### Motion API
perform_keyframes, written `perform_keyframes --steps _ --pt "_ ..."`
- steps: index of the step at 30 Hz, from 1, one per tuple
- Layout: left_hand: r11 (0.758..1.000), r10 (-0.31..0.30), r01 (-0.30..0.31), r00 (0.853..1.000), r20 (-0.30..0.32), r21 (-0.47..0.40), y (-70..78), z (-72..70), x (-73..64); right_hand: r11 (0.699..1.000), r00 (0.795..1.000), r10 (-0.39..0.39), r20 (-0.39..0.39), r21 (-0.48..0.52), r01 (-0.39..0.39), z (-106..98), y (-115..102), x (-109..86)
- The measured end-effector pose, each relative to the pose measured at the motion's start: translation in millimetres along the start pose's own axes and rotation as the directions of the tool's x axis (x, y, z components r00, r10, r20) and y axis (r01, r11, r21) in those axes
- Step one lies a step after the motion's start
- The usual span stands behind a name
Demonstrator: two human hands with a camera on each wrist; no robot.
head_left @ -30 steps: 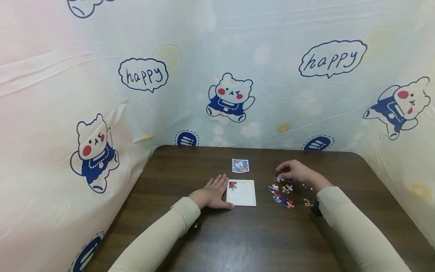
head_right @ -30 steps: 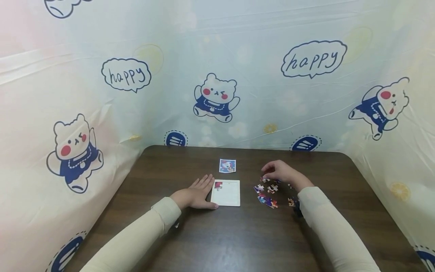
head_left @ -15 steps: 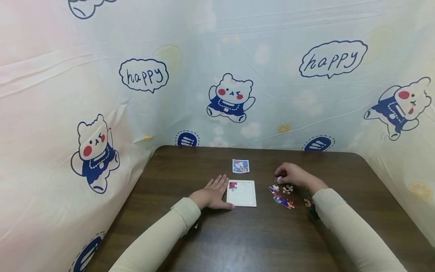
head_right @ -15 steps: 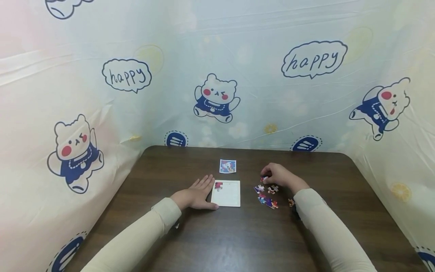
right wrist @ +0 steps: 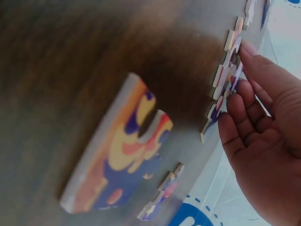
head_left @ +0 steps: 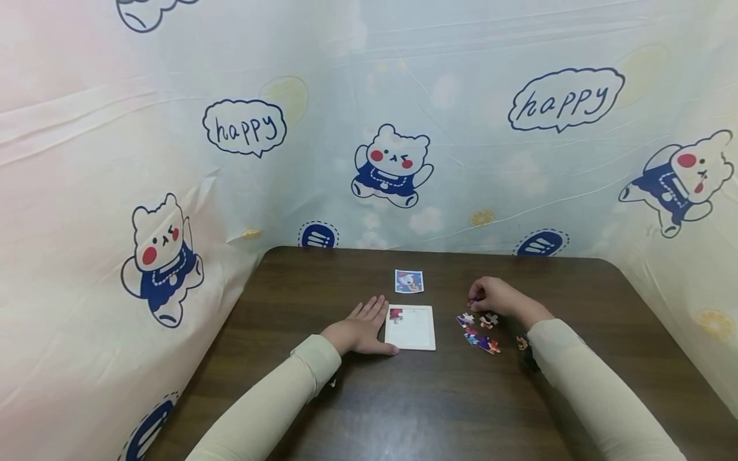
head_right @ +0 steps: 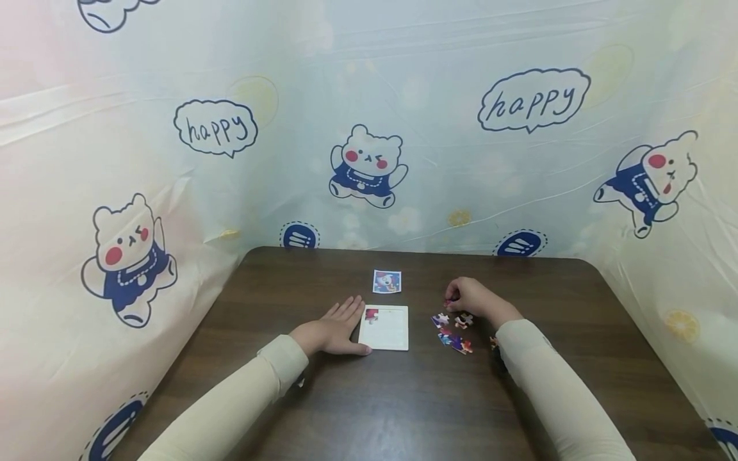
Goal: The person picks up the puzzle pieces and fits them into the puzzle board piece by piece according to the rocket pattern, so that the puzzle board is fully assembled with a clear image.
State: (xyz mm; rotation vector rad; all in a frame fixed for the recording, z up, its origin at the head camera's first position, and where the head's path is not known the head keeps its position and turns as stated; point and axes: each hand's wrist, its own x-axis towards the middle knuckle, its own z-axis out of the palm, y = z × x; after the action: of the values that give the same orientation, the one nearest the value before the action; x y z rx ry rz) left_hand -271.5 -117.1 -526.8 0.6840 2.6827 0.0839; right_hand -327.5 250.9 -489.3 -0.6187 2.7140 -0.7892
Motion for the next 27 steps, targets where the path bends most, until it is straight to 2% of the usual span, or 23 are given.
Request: perform_keyframes --steps 10,14,16,19,25,27 --pt "1.0 -0.016 0.016 1.0 0.021 0.025 -4.5 6.6 7.0 0.995 0.998 0.016 -0.061 0.103 -0.01 -6 2 -3.9" --pt "0.999 -0.015 0.014 1.0 0.023 0.031 -0.3 -0.1 0.8 0.988 0.994 0.031 -0.1 0.151 -0.016 -10 5 -3.1" --pt "1.0 0.002 -0.002 1.0 0.002 0.007 -0.5 -0.2 -1.8 0.982 0.992 0.051 -0.114 0.188 -0.029 -12 5 -2.8" --pt "1.0 -0.003 0.003 1.0 0.007 0.006 3.8 -6.5 -7.4 0.966 0.989 0.083 -0.126 0.256 -0.048 -13 1 -2.9" --pt "0.999 -0.008 0.007 1.0 0.015 0.033 0.0 -0.8 -1.0 0.941 0.984 0.098 -0.146 0.335 -0.044 -10 -13 -4.4" --pt "1.0 -0.008 0.008 1.0 0.017 0.029 1.8 -3.1 -2.6 0.928 0.984 0.102 -0.146 0.369 -0.041 -7 -17 -4.1"
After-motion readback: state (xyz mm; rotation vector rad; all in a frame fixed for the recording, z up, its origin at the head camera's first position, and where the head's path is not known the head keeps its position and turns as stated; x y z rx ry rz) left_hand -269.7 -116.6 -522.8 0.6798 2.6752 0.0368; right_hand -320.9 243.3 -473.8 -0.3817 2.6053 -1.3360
